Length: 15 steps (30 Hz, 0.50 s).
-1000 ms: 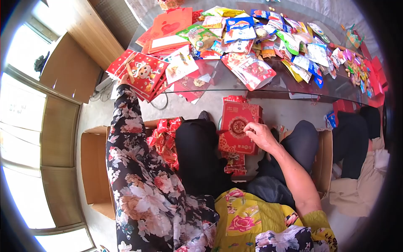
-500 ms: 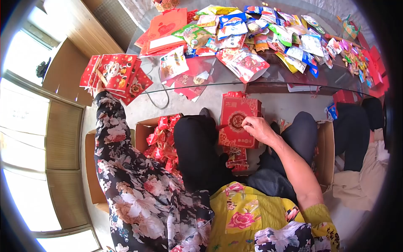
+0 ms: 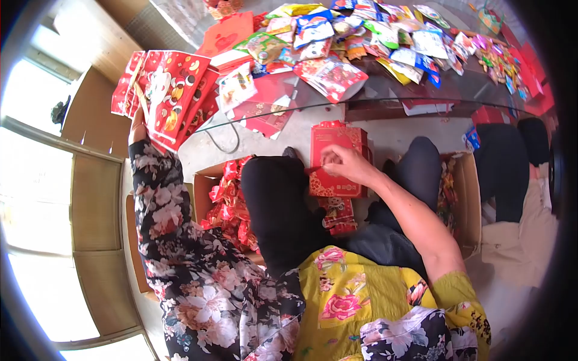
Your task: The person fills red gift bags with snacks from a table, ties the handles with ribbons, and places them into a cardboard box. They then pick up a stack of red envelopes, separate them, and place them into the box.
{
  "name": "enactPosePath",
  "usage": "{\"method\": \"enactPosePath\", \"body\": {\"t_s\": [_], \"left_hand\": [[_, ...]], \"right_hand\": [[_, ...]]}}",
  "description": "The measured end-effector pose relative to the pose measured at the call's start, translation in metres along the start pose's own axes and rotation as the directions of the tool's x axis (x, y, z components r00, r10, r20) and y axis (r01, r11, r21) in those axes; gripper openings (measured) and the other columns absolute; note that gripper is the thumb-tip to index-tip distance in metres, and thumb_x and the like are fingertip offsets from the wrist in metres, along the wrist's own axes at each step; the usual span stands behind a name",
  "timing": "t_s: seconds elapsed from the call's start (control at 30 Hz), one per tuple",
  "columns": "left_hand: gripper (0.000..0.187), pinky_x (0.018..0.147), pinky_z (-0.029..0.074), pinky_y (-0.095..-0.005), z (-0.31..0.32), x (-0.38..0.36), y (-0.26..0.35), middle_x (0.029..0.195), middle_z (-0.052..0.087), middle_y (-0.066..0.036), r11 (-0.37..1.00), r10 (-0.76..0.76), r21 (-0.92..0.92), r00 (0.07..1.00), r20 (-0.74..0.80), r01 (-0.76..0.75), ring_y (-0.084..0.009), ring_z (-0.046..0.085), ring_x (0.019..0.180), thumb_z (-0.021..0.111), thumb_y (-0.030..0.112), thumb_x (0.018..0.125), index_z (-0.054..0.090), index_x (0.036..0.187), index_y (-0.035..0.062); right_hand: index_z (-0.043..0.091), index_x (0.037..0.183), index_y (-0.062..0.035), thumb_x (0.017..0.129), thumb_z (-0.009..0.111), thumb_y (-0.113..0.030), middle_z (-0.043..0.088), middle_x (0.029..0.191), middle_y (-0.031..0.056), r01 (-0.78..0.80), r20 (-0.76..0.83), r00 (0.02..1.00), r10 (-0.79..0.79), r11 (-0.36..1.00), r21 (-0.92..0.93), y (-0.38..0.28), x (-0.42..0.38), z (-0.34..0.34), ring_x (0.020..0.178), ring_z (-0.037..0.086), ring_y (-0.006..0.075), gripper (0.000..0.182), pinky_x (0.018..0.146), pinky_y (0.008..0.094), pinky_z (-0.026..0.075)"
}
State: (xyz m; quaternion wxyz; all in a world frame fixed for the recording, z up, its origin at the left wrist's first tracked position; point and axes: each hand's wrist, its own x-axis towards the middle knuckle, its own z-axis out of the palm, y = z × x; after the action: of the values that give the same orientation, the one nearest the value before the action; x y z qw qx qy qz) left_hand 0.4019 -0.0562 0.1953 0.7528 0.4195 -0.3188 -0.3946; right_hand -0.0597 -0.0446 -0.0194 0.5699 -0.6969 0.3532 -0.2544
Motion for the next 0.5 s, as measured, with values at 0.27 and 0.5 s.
{"method": "enactPosePath", "body": {"t_s": [0.27,0.5], "left_hand": [[0.048,0.084,0.056,-0.0419,0.043,-0.101,-0.089,0.118,0.064,-0.018,0.899,-0.414,-0.081,0.896,0.161,0.43,-0.0296,0.068,0.098,0.055,0.033,0.095,0.052,0.128,-0.0019],[0.049,0.085,0.057,-0.0426,0.059,-0.161,-0.156,0.119,0.064,-0.019,0.718,-0.665,-0.07,0.713,0.223,0.692,-0.0299,0.068,0.099,0.055,0.033,0.096,0.05,0.13,-0.0019]], "right_hand": [[0.043,0.139,-0.0027,0.083,0.075,-0.024,0.058,0.119,0.0101,0.084,-0.027,0.996,-0.08,0.919,0.386,-0.027,-0.007,-0.003,0.106,0.055,0.0142,0.068,0.092,0.03,0.047],[0.06,0.122,0.0002,0.09,0.068,-0.027,0.066,0.108,0.004,-0.157,0.218,0.974,0.064,0.882,0.445,-0.02,-0.013,-0.024,0.099,0.058,0.0085,0.043,0.087,0.0253,0.047]]}}
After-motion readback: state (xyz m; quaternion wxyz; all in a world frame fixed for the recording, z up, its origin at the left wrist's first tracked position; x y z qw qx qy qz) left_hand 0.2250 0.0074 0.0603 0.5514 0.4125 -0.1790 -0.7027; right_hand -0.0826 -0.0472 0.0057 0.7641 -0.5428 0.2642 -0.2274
